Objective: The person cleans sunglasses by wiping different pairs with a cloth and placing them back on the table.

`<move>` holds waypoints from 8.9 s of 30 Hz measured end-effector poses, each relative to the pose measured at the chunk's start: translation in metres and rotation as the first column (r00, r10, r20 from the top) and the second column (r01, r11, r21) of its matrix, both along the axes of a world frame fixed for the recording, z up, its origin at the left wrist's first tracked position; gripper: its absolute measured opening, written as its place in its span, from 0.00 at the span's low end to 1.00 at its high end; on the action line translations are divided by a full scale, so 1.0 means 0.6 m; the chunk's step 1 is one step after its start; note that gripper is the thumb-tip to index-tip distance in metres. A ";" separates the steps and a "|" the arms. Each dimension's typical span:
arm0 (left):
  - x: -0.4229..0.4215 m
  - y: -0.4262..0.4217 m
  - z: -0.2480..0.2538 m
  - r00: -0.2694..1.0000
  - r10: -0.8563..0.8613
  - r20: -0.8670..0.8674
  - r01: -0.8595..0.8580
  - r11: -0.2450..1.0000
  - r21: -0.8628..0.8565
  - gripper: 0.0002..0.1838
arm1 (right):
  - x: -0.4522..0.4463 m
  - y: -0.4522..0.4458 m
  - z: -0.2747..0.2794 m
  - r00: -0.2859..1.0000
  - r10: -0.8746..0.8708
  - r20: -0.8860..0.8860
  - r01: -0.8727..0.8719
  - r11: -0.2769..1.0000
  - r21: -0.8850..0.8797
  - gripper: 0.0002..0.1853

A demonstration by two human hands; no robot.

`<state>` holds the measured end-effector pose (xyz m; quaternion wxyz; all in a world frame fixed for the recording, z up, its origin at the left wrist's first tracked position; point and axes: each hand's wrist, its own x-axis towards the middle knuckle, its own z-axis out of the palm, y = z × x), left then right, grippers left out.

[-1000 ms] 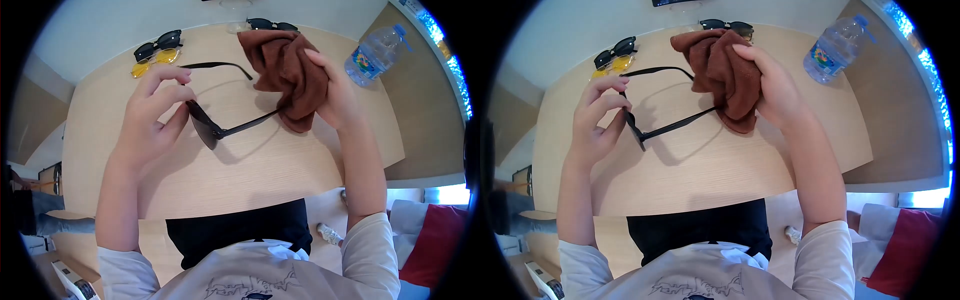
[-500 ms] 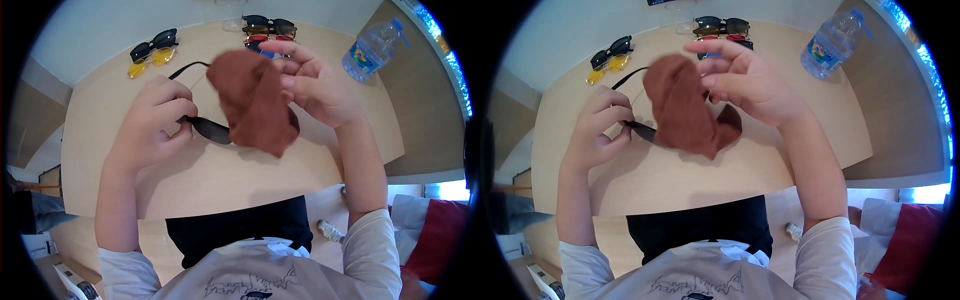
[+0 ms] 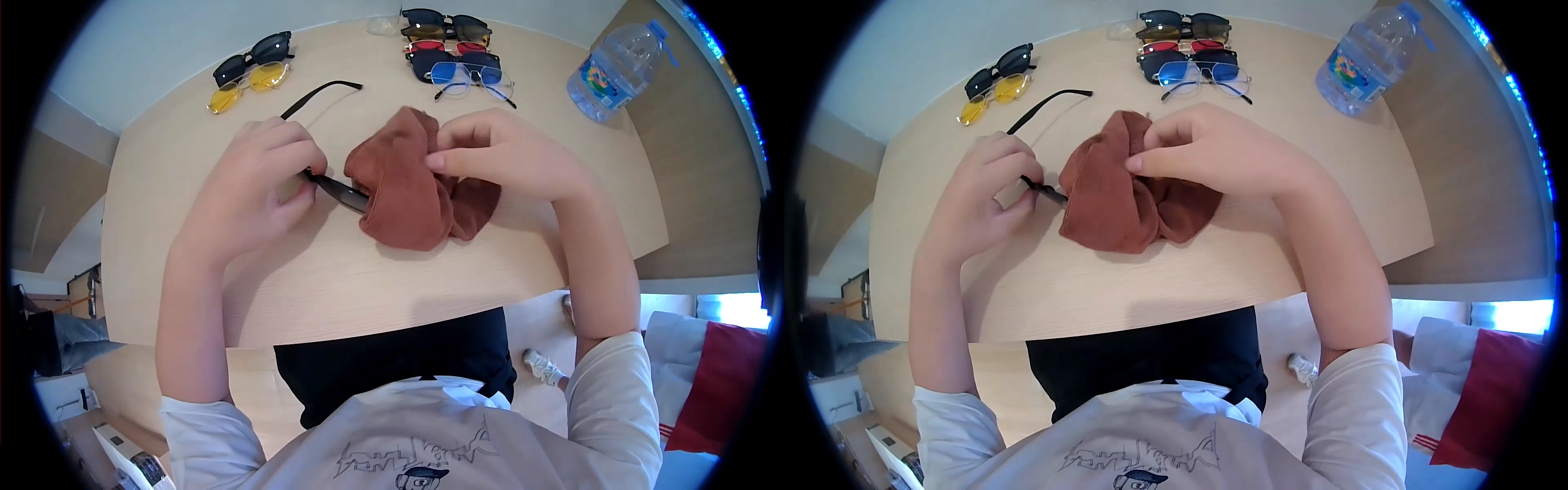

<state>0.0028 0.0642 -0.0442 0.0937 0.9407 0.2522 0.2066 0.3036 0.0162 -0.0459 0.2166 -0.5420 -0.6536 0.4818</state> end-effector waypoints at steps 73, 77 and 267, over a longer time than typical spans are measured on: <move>-0.102 -0.217 0.047 0.198 -0.153 0.968 0.630 0.777 -0.006 0.20 | 0.032 -0.093 -0.007 0.889 0.003 0.458 -0.162 0.938 0.308 0.21; -0.106 -0.226 0.047 0.197 -0.151 0.969 0.616 0.788 -0.002 0.21 | 0.030 -0.104 0.002 0.886 0.026 0.464 -0.152 0.960 0.237 0.20; -0.015 -0.050 -0.004 0.962 0.049 0.267 -0.013 0.991 -0.135 0.06 | -0.083 -0.021 -0.052 0.602 -0.095 -0.793 0.181 0.983 0.020 0.19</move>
